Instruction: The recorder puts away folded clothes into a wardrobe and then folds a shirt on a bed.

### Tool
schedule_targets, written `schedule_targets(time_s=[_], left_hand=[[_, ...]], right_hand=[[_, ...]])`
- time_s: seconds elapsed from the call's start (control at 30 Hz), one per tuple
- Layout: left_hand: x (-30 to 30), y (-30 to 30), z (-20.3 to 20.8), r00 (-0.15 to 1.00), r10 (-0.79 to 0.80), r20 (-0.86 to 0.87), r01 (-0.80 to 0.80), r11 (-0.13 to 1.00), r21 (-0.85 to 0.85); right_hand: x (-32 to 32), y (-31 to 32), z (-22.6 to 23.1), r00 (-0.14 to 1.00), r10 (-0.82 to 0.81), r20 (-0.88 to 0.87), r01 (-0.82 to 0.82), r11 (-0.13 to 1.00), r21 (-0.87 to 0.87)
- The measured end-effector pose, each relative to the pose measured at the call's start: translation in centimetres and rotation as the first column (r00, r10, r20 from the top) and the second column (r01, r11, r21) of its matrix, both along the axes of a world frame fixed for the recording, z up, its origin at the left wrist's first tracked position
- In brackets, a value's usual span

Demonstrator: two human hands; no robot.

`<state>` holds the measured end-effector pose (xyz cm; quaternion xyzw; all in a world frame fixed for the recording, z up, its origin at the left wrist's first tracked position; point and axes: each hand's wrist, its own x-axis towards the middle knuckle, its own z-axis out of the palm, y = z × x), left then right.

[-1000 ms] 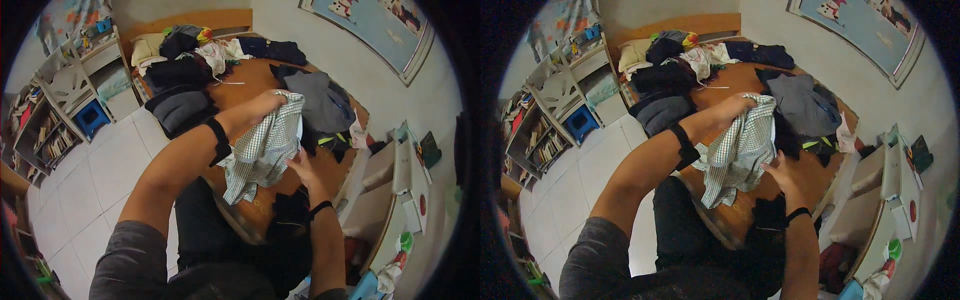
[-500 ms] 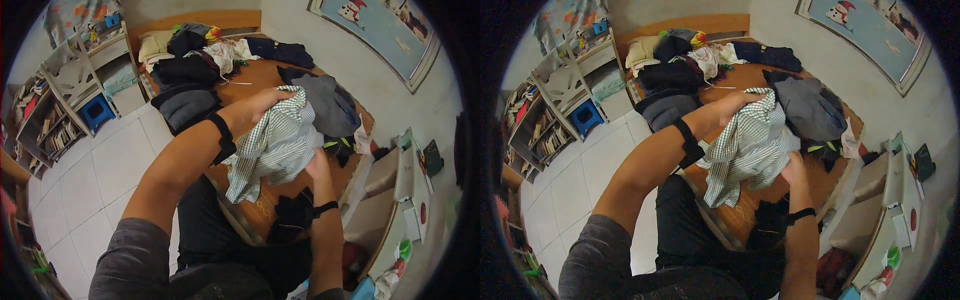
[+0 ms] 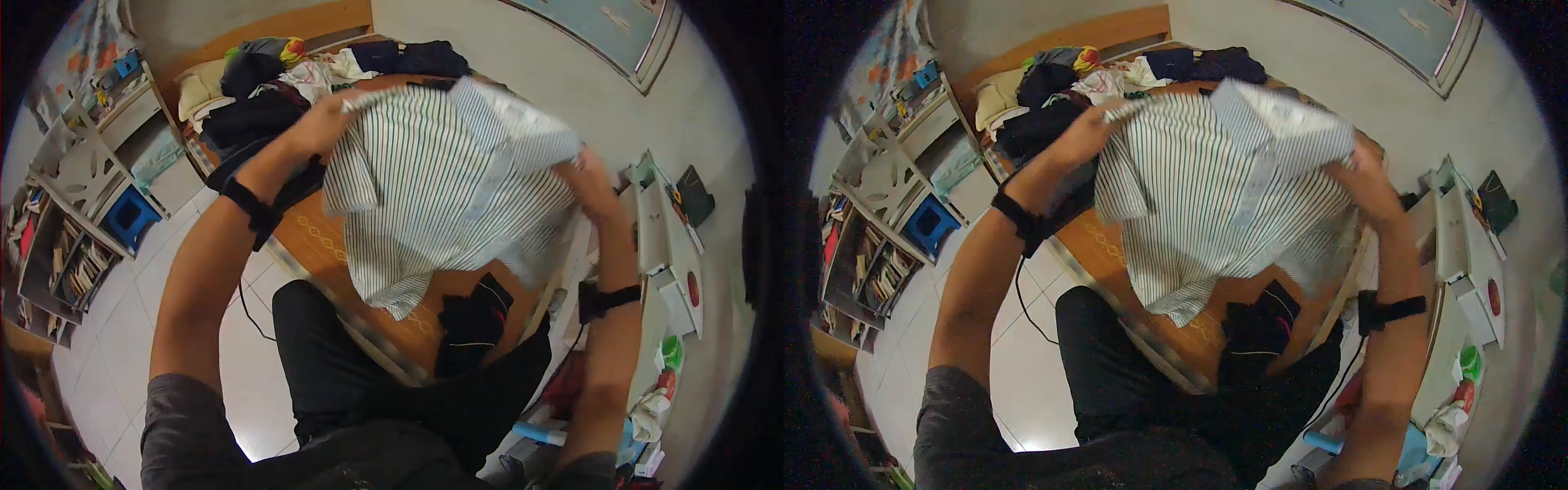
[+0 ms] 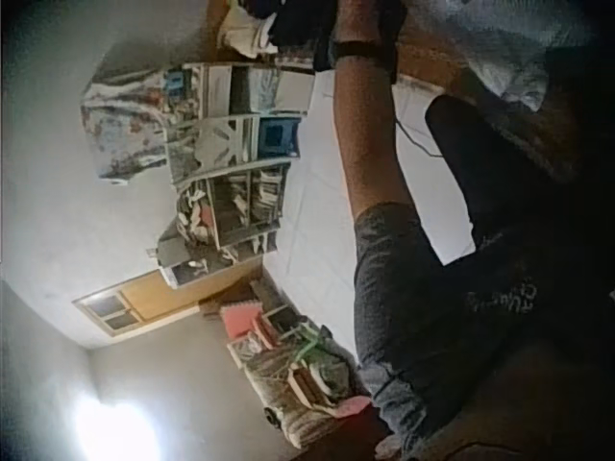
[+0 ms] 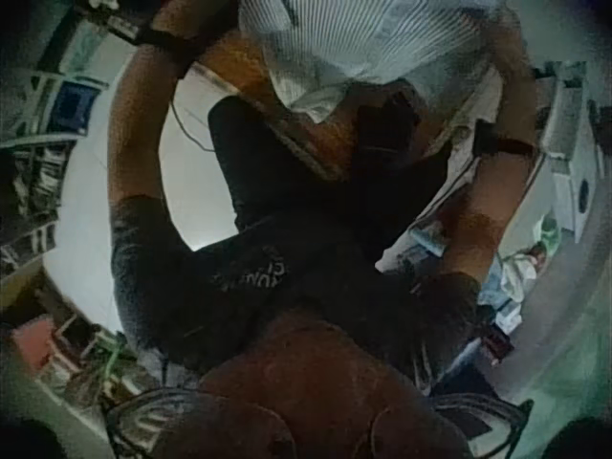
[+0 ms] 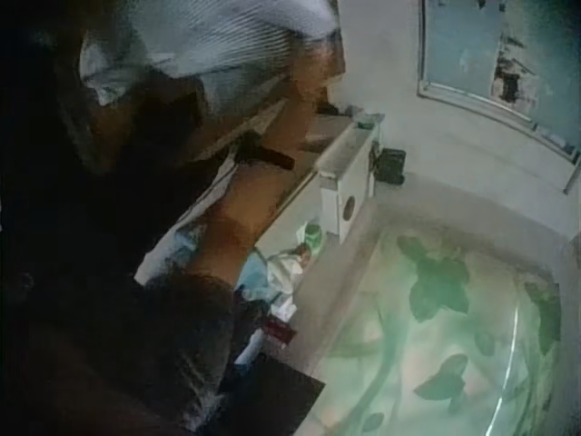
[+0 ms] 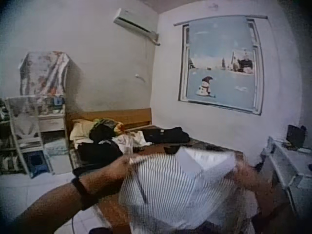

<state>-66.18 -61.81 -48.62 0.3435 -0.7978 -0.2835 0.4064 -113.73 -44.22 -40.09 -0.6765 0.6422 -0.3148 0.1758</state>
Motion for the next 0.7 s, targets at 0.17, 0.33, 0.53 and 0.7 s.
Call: schedule_targets(time_s=[0.17,0.33,0.53,0.7], left_hand=[[0.6,-1.3,2.1,0.977,0.203,0.066,-0.200,0.979,-0.049],[2.7,-2.2,-4.1,0.999,0.051,0.001,-0.051,0.994,0.095],[6.3,0.6,1.5,0.995,-0.048,0.089,0.044,0.998,0.044],[4.4,1.7,13.3,0.996,-0.046,0.074,0.038,0.993,0.112]], right_hand=[[0.2,-1.5,-1.9,0.992,0.102,0.081,-0.111,0.987,0.113],[-3.8,-2.0,-8.4,0.991,0.073,-0.110,-0.070,0.997,0.036],[-3.5,2.1,-0.5,0.992,0.084,0.097,-0.089,0.995,0.048],[-5.5,1.1,9.3,0.914,0.140,0.381,-0.168,0.985,0.041]])
